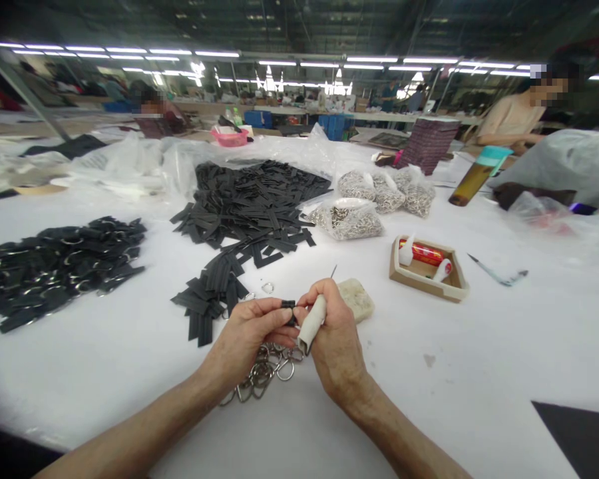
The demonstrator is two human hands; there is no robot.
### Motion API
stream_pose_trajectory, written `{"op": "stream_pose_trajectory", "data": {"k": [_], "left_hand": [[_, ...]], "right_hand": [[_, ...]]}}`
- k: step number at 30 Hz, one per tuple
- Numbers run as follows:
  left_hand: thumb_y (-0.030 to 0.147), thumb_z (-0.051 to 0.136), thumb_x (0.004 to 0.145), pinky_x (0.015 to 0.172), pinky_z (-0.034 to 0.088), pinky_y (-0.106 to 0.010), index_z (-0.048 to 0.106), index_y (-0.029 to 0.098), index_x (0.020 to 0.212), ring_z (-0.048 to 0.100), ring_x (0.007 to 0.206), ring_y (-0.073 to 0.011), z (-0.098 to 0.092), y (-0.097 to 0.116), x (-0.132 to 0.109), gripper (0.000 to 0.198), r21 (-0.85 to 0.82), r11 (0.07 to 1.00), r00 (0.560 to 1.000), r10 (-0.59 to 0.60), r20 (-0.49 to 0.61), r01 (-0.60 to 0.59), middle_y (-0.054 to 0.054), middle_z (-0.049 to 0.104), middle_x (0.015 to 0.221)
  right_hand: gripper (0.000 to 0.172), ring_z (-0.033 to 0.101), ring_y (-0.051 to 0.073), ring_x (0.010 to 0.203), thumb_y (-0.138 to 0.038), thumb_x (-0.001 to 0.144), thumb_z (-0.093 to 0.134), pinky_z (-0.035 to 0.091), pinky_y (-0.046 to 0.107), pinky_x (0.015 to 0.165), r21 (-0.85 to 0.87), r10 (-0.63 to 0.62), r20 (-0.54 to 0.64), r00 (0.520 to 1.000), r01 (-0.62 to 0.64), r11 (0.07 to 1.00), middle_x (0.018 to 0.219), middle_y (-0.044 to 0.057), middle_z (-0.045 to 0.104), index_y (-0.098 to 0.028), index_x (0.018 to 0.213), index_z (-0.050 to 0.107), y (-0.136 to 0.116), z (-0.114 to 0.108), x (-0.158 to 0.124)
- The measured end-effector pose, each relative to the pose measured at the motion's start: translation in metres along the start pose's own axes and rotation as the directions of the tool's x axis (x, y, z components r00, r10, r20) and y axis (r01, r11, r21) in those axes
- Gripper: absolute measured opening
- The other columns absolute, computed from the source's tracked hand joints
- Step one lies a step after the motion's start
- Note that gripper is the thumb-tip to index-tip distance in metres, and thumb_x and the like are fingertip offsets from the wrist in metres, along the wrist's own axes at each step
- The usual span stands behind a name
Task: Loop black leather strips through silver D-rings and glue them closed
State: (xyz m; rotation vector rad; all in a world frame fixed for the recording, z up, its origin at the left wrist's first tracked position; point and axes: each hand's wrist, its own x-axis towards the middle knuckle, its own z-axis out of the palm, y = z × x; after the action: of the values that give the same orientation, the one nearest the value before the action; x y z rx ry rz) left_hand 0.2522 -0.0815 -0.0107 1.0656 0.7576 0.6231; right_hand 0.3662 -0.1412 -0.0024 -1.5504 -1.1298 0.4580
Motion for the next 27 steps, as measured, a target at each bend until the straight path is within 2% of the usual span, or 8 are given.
{"op": "stream_pose_trajectory", "data": {"k": [9, 12, 14, 17, 19, 22, 24, 27], "left_hand": [[0.025, 0.064, 0.071, 0.055, 0.052, -0.025, 0.063, 0.010, 0.071, 0.064, 0.059, -0.0164, -0.005, -0.003, 0.001, 0.015, -0.045, 0.999, 1.000, -0.019, 0.013, 0.020, -0.007, 0.067, 0.068], [0.027, 0.063, 0.072, 0.053, 0.051, -0.022, 0.065, 0.010, 0.072, 0.064, 0.059, -0.0145, -0.008, -0.001, 0.001, 0.017, -0.023, 1.000, 1.000, -0.016, 0.019, 0.016, -0.008, 0.068, 0.074], [0.028, 0.063, 0.072, 0.052, 0.050, -0.021, 0.065, 0.010, 0.070, 0.064, 0.059, -0.0141, -0.009, 0.000, 0.001, 0.018, -0.011, 1.000, 1.000, -0.023, 0.008, 0.023, -0.009, 0.068, 0.076], [0.028, 0.064, 0.071, 0.051, 0.050, -0.021, 0.065, 0.010, 0.069, 0.064, 0.058, -0.0143, -0.009, 0.002, 0.001, 0.018, -0.007, 0.999, 0.999, -0.037, -0.005, 0.037, -0.009, 0.068, 0.075], [0.027, 0.063, 0.071, 0.051, 0.050, -0.021, 0.064, 0.010, 0.069, 0.064, 0.058, -0.0143, -0.008, 0.002, 0.001, 0.018, -0.012, 0.999, 0.999, -0.040, 0.001, 0.040, -0.009, 0.068, 0.076], [0.026, 0.062, 0.072, 0.052, 0.050, -0.021, 0.064, 0.009, 0.069, 0.064, 0.058, -0.0136, -0.007, 0.002, 0.001, 0.017, -0.013, 0.999, 0.999, -0.041, 0.012, 0.041, -0.009, 0.068, 0.076], [0.025, 0.062, 0.073, 0.052, 0.050, -0.020, 0.064, 0.009, 0.069, 0.063, 0.058, -0.0132, -0.007, 0.002, 0.002, 0.016, -0.012, 0.999, 0.999, -0.046, 0.014, 0.046, -0.009, 0.068, 0.076], [0.025, 0.062, 0.072, 0.052, 0.051, -0.021, 0.065, 0.009, 0.069, 0.063, 0.057, -0.0131, -0.007, 0.003, 0.003, 0.017, -0.008, 0.998, 0.998, -0.055, 0.012, 0.055, -0.009, 0.067, 0.075]], "right_hand": [[0.012, 0.052, 0.013, 0.065, -0.019, 0.073, 0.058, 0.041, 0.025, 0.059, 0.009, 0.005, 0.017, 1.000, -0.005, 1.000, 0.072, -0.002, 0.057, -0.020, 0.074, 0.046, 0.001, 0.000, 0.001], [0.017, 0.052, 0.013, 0.063, -0.029, 0.075, 0.059, 0.041, 0.025, 0.057, 0.043, 0.017, 0.042, 0.999, -0.019, 0.999, 0.072, 0.000, 0.060, -0.020, 0.075, 0.045, -0.006, -0.019, 0.005], [0.022, 0.049, 0.012, 0.054, -0.040, 0.080, 0.055, 0.039, 0.025, 0.051, 0.081, 0.049, 0.100, 0.994, -0.057, 0.995, 0.066, 0.001, 0.060, -0.020, 0.077, 0.046, -0.009, -0.038, 0.010], [0.035, 0.041, 0.011, 0.044, -0.053, 0.083, 0.045, 0.033, 0.024, 0.043, 0.055, 0.074, 0.160, 0.984, -0.084, 0.995, 0.054, -0.001, 0.055, -0.020, 0.093, 0.050, -0.009, -0.064, 0.017], [0.039, 0.038, 0.011, 0.044, -0.056, 0.082, 0.043, 0.028, 0.024, 0.041, -0.051, 0.064, 0.141, 0.988, -0.057, 0.997, 0.054, -0.003, 0.050, -0.020, 0.096, 0.052, -0.007, -0.075, 0.021], [0.037, 0.036, 0.010, 0.045, -0.053, 0.082, 0.045, 0.025, 0.024, 0.040, -0.207, 0.066, 0.057, 0.996, -0.053, 0.977, 0.049, -0.003, 0.043, -0.019, 0.071, 0.053, -0.005, -0.080, 0.025], [0.037, 0.036, 0.011, 0.045, -0.049, 0.081, 0.048, 0.024, 0.024, 0.040, -0.229, 0.072, -0.015, 0.997, -0.074, 0.971, 0.047, -0.002, 0.041, -0.019, 0.060, 0.050, -0.004, -0.080, 0.026], [0.026, 0.035, 0.011, 0.045, -0.040, 0.075, 0.056, 0.022, 0.025, 0.039, -0.197, 0.075, -0.076, 0.994, -0.088, 0.976, 0.051, -0.002, 0.045, -0.019, 0.061, 0.053, -0.004, -0.083, 0.027]]}}
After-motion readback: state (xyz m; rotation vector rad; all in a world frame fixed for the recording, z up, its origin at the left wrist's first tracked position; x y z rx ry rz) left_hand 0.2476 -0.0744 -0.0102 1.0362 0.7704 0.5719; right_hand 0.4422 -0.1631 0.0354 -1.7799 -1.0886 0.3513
